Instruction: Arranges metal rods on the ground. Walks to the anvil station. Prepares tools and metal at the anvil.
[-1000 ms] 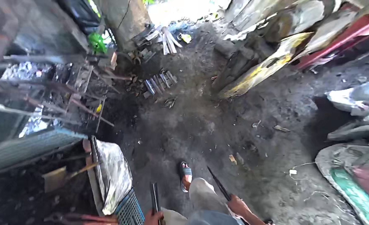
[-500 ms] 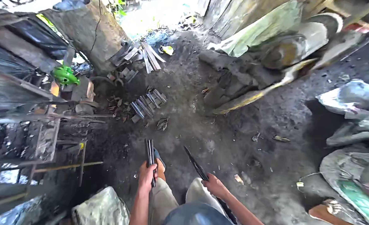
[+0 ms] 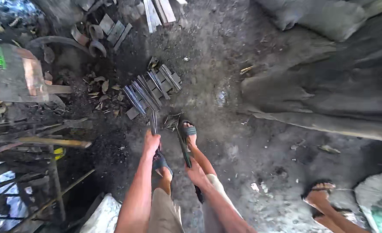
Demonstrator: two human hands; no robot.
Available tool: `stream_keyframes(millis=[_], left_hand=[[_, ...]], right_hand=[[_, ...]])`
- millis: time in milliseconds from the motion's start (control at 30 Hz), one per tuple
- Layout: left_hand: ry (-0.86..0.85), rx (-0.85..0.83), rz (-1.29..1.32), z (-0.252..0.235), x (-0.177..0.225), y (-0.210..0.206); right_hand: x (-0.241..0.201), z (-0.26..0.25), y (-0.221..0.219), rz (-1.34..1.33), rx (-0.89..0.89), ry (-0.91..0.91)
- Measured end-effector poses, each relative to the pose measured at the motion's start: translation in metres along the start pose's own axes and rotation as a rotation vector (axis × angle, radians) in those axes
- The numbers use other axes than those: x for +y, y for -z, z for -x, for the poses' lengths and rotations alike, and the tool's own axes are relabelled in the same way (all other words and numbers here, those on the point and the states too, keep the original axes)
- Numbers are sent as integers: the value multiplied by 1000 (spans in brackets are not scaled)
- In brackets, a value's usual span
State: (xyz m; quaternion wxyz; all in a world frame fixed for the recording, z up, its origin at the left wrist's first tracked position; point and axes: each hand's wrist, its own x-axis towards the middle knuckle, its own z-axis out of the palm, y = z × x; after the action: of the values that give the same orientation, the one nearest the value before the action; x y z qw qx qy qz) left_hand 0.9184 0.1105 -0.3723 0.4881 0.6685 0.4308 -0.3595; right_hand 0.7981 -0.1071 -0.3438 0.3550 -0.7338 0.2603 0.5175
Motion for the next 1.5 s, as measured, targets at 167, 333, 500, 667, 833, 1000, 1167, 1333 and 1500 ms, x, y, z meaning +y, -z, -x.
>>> stream_keyframes(millis=[167, 333, 500, 667, 833, 1000, 1167, 1333, 1500], left_hand=[[-81, 116, -409, -162, 57, -30], [-108, 149, -611, -254, 88, -41], [-70, 184, -655, -267, 88, -50], [-136, 246, -425, -257, 67, -48], [-19, 305, -308, -249, 53, -35], [-55, 304, -454, -251, 55, -16], [-139, 252, -513, -250, 66, -22], [-110, 158, -657, -270, 76, -33], [-71, 161, -616, -279, 64, -38]], right_hand=[[-11, -80, 28, 20, -68, -27], [-19, -95, 39, -22, -63, -112], [-28, -100, 36, -80, -114, -151], [-34, -104, 32, -68, -125, -132], [-38, -106, 29, -61, -108, -147], [-41, -107, 24, -46, -108, -136], [-45, -107, 17, -23, -114, -131], [-44, -106, 10, -16, -108, -119], [-44, -105, 8, 7, -104, -112]])
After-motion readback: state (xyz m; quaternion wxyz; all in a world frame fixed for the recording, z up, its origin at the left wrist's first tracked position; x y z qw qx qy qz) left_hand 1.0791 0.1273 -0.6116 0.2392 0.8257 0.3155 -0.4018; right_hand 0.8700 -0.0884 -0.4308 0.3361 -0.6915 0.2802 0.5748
